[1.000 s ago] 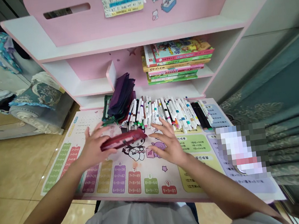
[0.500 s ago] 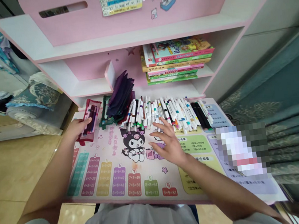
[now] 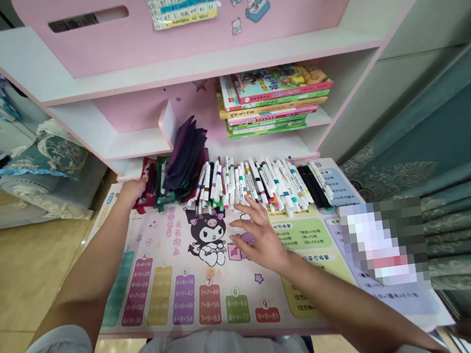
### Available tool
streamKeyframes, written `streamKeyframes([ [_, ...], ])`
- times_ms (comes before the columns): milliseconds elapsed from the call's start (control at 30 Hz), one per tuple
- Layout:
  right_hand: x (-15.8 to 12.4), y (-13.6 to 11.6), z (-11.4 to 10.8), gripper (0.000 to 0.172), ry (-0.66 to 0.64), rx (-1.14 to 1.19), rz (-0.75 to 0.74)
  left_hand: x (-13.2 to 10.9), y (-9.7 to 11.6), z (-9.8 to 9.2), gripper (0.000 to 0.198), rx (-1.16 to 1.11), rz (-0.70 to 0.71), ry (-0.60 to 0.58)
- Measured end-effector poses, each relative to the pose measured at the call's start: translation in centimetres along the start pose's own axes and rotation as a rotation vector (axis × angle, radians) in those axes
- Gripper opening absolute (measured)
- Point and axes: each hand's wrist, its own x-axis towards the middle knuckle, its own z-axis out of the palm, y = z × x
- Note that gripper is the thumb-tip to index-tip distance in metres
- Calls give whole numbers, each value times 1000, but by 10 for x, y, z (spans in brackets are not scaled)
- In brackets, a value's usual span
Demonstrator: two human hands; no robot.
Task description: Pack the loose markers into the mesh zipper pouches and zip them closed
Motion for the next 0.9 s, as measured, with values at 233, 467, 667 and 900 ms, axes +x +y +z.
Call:
streamKeyframes([
  [233, 3, -7, 10, 20, -47, -70, -43, -10, 2, 1, 84, 22, -62, 12],
  [467, 15, -13, 27, 13, -95, -176, -237, -30, 10, -6, 64, -11, 8, 145],
  [667, 14, -12, 32, 17, 10, -132, -208, -70, 54, -21, 52, -99, 317, 207],
  [900, 14, -6, 23, 21, 76, -86, -181, -80, 96, -24, 62, 77, 342, 27],
])
